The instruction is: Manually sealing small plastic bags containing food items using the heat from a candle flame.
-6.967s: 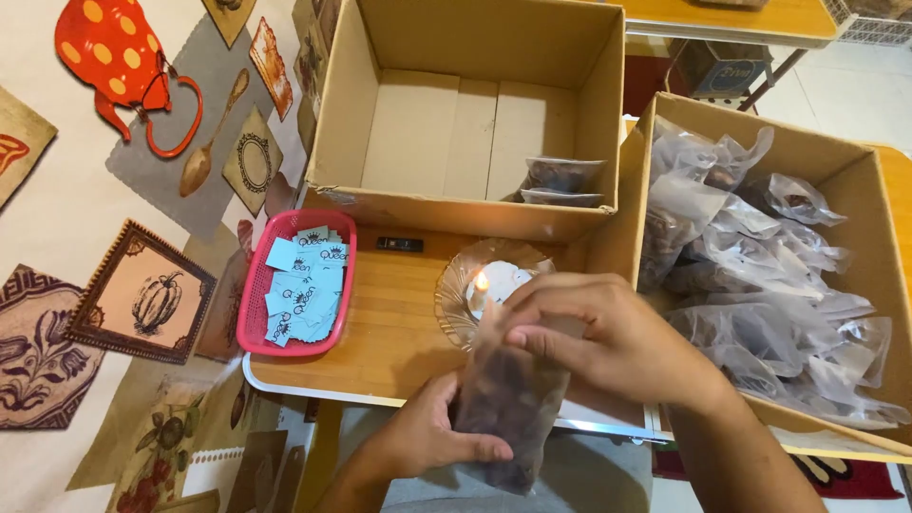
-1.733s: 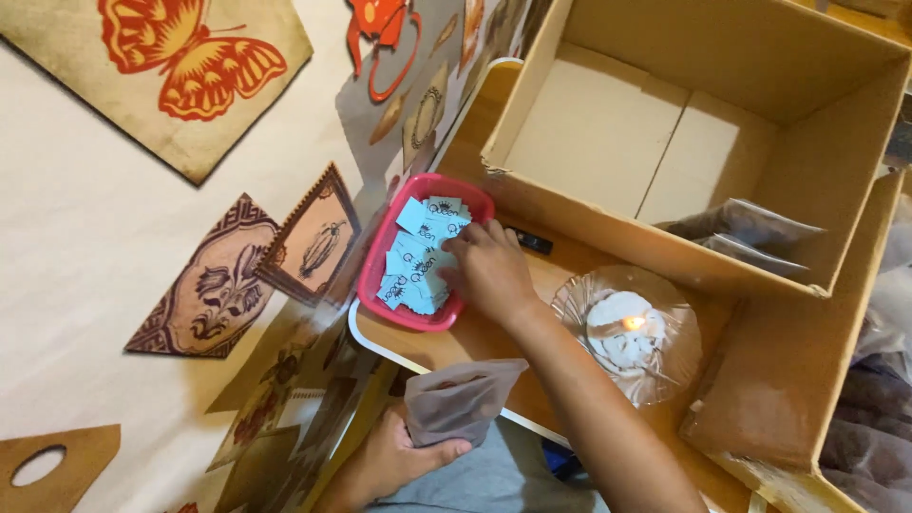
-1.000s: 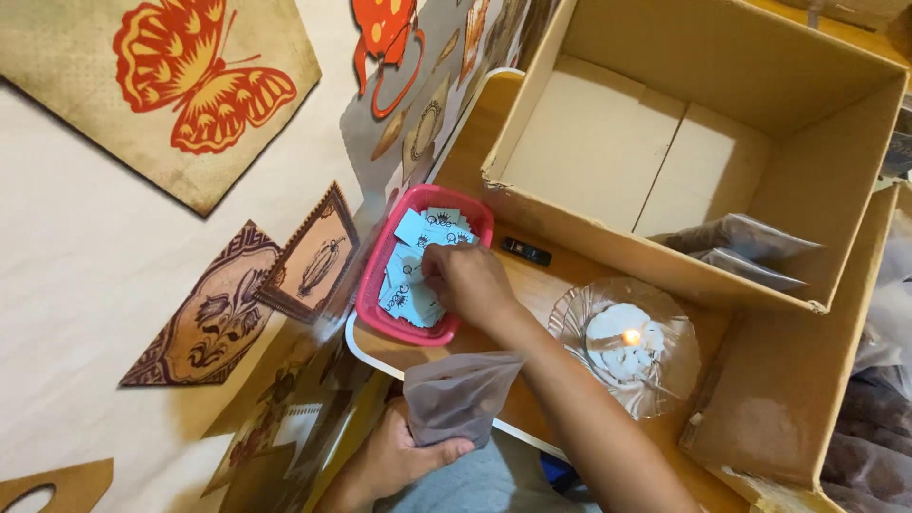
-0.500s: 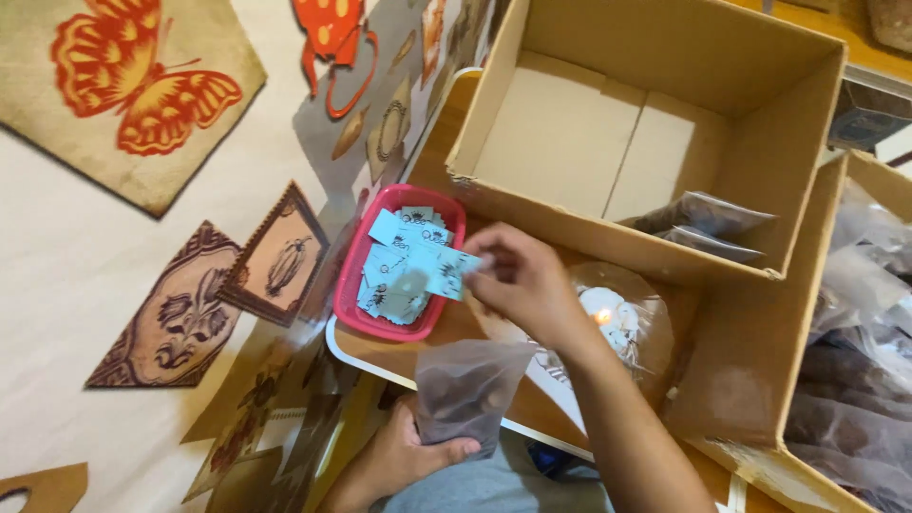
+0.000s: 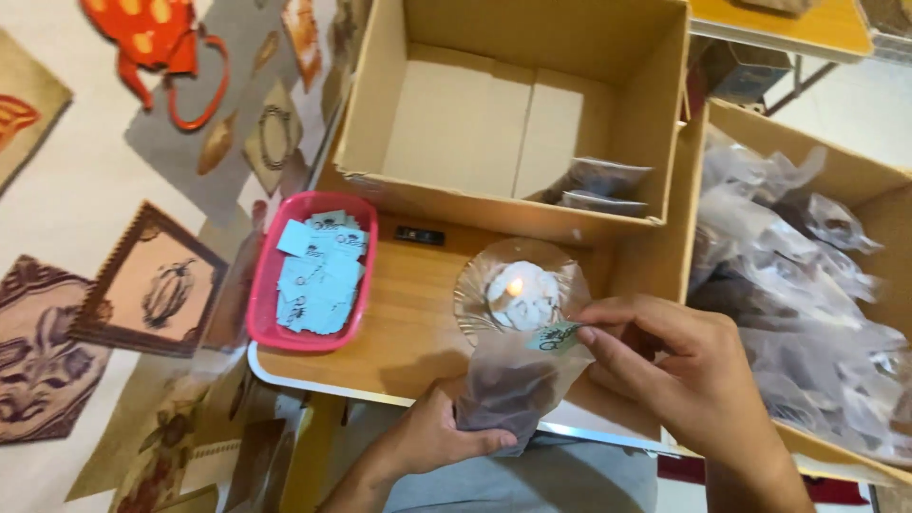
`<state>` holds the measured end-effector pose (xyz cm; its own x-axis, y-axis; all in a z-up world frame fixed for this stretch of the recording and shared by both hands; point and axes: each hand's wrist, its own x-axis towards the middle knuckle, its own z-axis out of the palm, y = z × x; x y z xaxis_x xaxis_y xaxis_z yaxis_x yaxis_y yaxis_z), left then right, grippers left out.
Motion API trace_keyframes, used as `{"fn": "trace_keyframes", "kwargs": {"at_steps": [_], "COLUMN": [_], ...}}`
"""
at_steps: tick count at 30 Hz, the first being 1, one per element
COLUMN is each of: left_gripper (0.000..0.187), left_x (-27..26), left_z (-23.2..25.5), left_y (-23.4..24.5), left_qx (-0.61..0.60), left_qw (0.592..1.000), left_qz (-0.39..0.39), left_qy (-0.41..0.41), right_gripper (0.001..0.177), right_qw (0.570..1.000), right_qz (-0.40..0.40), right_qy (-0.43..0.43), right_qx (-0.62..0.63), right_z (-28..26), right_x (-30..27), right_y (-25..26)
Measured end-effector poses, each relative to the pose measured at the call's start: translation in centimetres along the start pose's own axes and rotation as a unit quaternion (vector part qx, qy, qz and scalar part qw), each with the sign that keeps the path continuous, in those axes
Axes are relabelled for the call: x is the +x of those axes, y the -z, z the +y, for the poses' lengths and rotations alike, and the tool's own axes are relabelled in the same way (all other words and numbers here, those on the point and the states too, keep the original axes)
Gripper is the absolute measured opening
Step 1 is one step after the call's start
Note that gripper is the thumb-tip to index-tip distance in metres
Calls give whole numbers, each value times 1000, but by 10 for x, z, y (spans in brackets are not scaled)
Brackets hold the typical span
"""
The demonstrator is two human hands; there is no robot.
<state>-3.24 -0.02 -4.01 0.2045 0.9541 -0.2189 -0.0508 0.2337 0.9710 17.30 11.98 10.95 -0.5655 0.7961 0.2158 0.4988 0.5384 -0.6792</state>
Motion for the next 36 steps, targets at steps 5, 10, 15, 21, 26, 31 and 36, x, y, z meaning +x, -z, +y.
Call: {"fn": "trace_keyframes", "kwargs": {"at_steps": [5,10,15,21,26,31,36], "left_gripper": [64,61,73,47,52,54,52], "left_x": [7,8,7,8,9,11,12], "left_z": [15,34,43,38,49,41,29], "left_y": [-11,-16,-17,-22,-25,-25,-27], "left_qx": [50,93,99,95,125,107,42], "left_qw": [998,995,992,993,982,987,997], "left_qz": [-18,-12,-16,-7,1,-20,-25], "left_qy": [13,28,81,67,140,116,65], "right_gripper": [14,19,19,34,18,15,7], "right_qw": [996,981,963,966,978,976,971], "right_qz": [-79,-189,-263,-255,-199,-208,-228], "right_qy": [21,16,-33,40,35,54,67], "right_qx": [-18,26,-42,-7,-56,-31,-36], "right_z": [6,4,6,-12,21,12,13], "right_x": [-9,-6,-3,3,-12,-7,-7], "right_y": [15,25,28,31,16,21,17]}}
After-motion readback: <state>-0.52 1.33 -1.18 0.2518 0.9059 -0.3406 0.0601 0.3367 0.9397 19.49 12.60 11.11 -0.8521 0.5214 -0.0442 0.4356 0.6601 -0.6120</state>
